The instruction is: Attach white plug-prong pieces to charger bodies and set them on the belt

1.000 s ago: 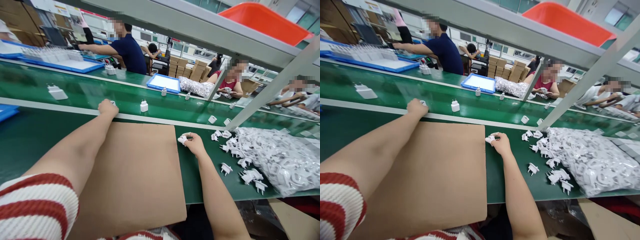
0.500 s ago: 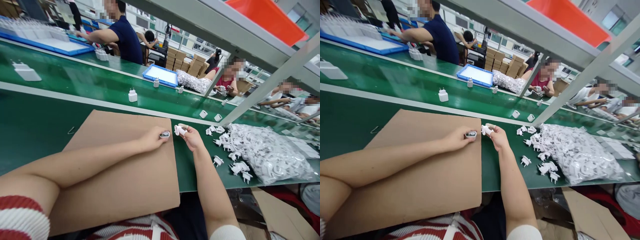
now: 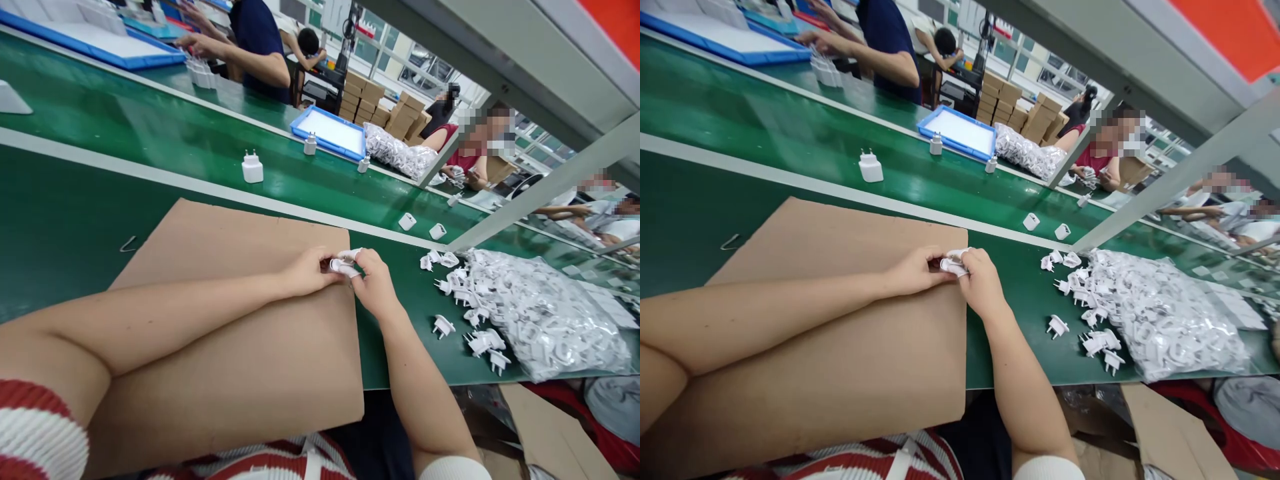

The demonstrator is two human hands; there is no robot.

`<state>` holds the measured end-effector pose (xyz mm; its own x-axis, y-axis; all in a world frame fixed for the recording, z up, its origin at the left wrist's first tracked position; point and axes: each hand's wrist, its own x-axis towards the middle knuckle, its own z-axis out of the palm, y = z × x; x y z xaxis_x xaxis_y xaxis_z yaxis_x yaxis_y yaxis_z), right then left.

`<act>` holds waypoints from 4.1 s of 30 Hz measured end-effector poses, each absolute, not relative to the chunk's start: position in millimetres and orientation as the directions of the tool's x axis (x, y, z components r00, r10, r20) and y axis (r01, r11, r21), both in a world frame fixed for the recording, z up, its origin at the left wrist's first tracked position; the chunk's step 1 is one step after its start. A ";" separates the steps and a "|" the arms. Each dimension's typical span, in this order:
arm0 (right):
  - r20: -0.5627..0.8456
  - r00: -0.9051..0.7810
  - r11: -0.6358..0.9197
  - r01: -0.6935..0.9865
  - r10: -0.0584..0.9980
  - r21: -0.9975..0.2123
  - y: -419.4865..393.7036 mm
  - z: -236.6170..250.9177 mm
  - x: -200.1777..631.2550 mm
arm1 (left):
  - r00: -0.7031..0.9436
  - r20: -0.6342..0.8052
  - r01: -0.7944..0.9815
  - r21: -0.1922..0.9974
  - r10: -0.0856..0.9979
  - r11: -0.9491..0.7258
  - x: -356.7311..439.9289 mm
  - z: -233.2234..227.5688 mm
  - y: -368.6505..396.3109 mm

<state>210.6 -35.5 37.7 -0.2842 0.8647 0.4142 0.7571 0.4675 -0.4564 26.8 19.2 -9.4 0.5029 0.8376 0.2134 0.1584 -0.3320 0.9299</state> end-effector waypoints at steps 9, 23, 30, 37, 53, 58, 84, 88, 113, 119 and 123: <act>0.452 -0.287 0.486 0.765 0.845 -0.422 -32.8 34.8 208.1 | 0.498 0.218 0.142 0.934 0.839 -0.327 25.8 -2.7 19.2; 0.438 -0.301 0.462 0.824 0.847 -0.327 -28.4 37.3 202.1 | 0.518 0.236 0.046 0.952 0.822 -0.302 26.9 -7.3 19.4; 0.354 -0.183 0.316 0.876 0.917 -0.365 -26.3 41.0 197.5 | 0.502 0.194 0.061 0.964 0.843 -0.258 28.6 -12.7 17.8; 0.346 -0.014 0.208 0.821 0.938 -0.532 -33.4 22.4 191.6 | 0.474 0.286 0.224 0.876 0.833 -0.428 26.5 -12.0 8.8; 0.212 0.580 -0.358 0.708 0.786 -0.609 4.4 9.4 323.9 | -0.040 0.208 0.733 0.671 0.977 -0.113 13.6 4.7 205.7; 0.216 0.495 -0.168 0.620 0.842 -0.767 14.7 13.0 303.0 | -0.170 0.388 0.740 0.657 0.906 -0.142 15.4 2.6 198.3; 0.044 -0.266 0.190 0.554 0.963 -0.811 -29.0 41.5 245.9 | 0.336 0.405 0.418 0.745 0.850 -0.520 54.0 16.7 117.7; 0.076 -0.376 0.305 0.602 0.924 -0.738 -27.9 33.8 235.4 | 0.296 0.293 0.389 0.832 0.909 -0.395 15.6 12.9 69.0; 0.281 -0.090 0.240 0.791 0.955 -0.562 -34.1 40.1 234.4 | 0.564 0.270 0.276 0.829 0.781 -0.486 -7.8 -3.6 28.7; 0.107 -0.115 0.153 0.860 0.988 -0.487 -33.8 33.8 226.3 | 0.591 0.289 0.342 0.755 0.753 -0.559 -8.8 -2.8 29.7; 0.250 0.037 0.161 0.671 0.968 -0.724 -25.6 29.4 223.5 | 0.601 0.292 0.343 0.746 0.744 -0.570 -8.9 -2.5 30.4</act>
